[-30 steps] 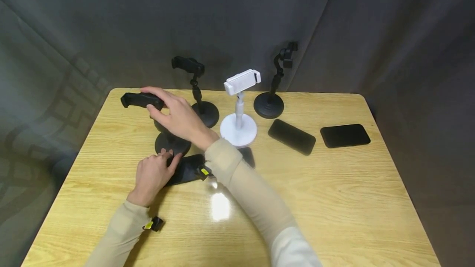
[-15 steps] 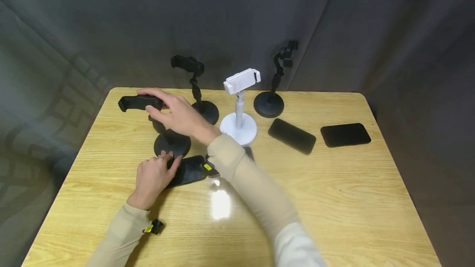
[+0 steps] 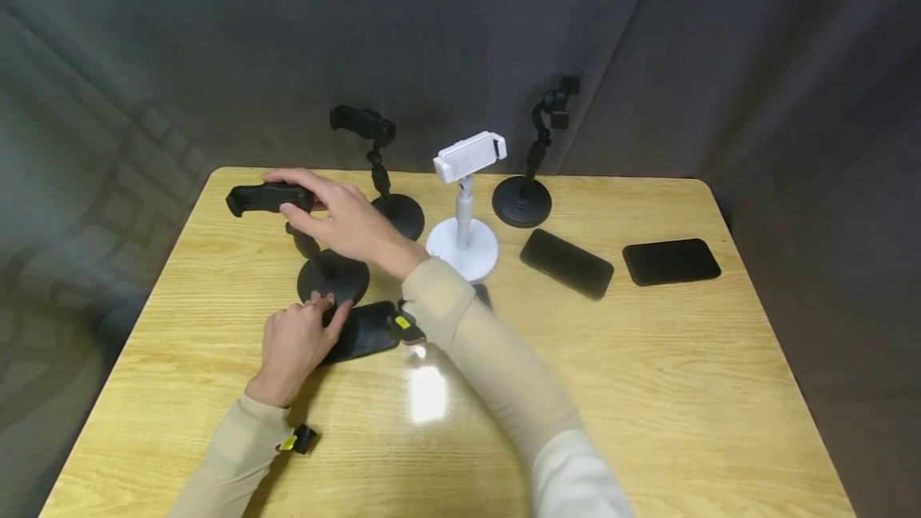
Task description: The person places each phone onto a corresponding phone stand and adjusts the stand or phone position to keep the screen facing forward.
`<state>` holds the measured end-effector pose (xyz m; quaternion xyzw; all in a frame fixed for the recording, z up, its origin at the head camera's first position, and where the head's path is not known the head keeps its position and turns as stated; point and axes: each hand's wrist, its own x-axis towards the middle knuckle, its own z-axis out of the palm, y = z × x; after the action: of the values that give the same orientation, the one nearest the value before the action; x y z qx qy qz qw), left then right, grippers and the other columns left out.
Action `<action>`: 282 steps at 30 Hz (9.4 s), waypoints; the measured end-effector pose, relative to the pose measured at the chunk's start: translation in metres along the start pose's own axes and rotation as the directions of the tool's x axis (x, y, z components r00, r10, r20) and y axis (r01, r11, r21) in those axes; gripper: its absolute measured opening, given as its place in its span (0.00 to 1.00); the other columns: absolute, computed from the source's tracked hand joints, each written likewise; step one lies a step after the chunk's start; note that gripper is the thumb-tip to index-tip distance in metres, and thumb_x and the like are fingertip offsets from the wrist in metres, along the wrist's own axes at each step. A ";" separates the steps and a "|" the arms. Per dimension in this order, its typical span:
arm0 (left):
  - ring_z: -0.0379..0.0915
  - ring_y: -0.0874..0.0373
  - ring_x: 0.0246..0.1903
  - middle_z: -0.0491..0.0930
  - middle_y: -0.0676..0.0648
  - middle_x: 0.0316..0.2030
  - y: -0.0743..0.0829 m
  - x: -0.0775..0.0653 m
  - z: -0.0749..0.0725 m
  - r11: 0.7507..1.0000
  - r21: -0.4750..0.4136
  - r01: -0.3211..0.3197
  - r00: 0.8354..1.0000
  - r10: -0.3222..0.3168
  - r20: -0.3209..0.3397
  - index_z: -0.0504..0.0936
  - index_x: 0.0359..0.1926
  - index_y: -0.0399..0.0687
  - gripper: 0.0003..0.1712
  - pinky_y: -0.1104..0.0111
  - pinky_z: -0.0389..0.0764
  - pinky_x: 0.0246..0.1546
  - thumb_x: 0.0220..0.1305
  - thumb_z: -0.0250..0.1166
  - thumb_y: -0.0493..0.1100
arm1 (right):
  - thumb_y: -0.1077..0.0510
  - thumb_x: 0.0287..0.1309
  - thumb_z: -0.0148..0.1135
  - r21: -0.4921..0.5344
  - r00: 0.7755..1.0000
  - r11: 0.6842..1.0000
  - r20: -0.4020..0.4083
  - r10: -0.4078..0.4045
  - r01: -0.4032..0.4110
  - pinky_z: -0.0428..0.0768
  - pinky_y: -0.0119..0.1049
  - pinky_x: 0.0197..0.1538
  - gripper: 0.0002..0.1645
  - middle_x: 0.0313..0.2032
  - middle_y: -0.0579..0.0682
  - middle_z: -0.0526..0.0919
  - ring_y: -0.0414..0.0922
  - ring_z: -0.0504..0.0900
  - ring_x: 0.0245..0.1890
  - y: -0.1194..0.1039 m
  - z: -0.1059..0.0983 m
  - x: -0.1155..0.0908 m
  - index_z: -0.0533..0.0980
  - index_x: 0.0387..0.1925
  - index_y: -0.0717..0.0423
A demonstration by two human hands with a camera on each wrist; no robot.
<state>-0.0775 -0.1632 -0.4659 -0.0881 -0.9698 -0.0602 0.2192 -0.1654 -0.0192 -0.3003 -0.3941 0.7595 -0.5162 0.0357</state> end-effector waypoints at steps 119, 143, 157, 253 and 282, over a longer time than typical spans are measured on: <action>0.74 0.44 0.48 0.79 0.36 0.50 -0.018 -0.037 -0.024 0.961 -0.249 -0.121 0.993 0.116 -0.033 0.80 0.51 0.35 0.30 0.48 0.73 0.51 0.56 0.65 0.53 | 0.36 0.48 0.65 -0.674 0.934 0.717 0.345 0.096 0.175 0.73 0.36 0.54 0.54 0.58 0.51 0.70 0.43 0.66 0.53 0.099 0.053 -0.135 0.58 0.70 0.59; 0.74 0.48 0.49 0.79 0.41 0.50 -0.003 -0.027 -0.015 0.903 -0.419 -0.097 0.994 0.106 -0.002 0.79 0.53 0.38 0.27 0.49 0.75 0.49 0.60 0.63 0.52 | 0.45 0.52 0.63 -0.771 0.901 0.472 0.403 -0.158 0.427 0.68 0.38 0.62 0.43 0.56 0.56 0.73 0.49 0.68 0.56 0.090 0.023 -0.160 0.63 0.65 0.62; 0.74 0.55 0.51 0.77 0.45 0.54 0.006 -0.022 -0.019 0.641 -0.759 0.114 0.955 0.139 0.261 0.75 0.58 0.41 0.24 0.56 0.79 0.48 0.66 0.58 0.49 | 0.67 0.66 0.38 -0.760 0.799 0.269 0.510 -0.319 0.592 0.61 0.38 0.68 0.27 0.60 0.57 0.72 0.48 0.69 0.59 0.091 0.000 -0.172 0.64 0.65 0.64; 0.73 0.56 0.50 0.78 0.43 0.51 0.075 -0.003 -0.048 0.315 -0.918 0.239 0.917 0.238 0.320 0.71 0.61 0.37 0.40 0.56 0.77 0.51 0.44 0.74 0.37 | 0.45 0.60 0.58 0.738 0.962 0.666 -0.249 0.112 0.113 0.58 0.55 0.67 0.50 0.65 0.73 0.58 0.64 0.60 0.64 0.077 0.025 -0.186 0.46 0.71 0.66; 0.72 0.54 0.52 0.76 0.41 0.54 0.077 -0.002 -0.044 0.298 -0.930 0.218 0.905 0.294 0.306 0.70 0.62 0.36 0.41 0.56 0.76 0.52 0.45 0.74 0.39 | 0.46 0.62 0.57 0.679 0.956 0.716 -0.288 0.057 0.162 0.66 0.52 0.64 0.44 0.64 0.68 0.64 0.61 0.67 0.60 0.098 0.029 -0.186 0.52 0.68 0.65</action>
<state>-0.0423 -0.0946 -0.4217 -0.2351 -0.7621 -0.5965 -0.0900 -0.0790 0.0925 -0.4588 -0.2936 0.4945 -0.8163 0.0552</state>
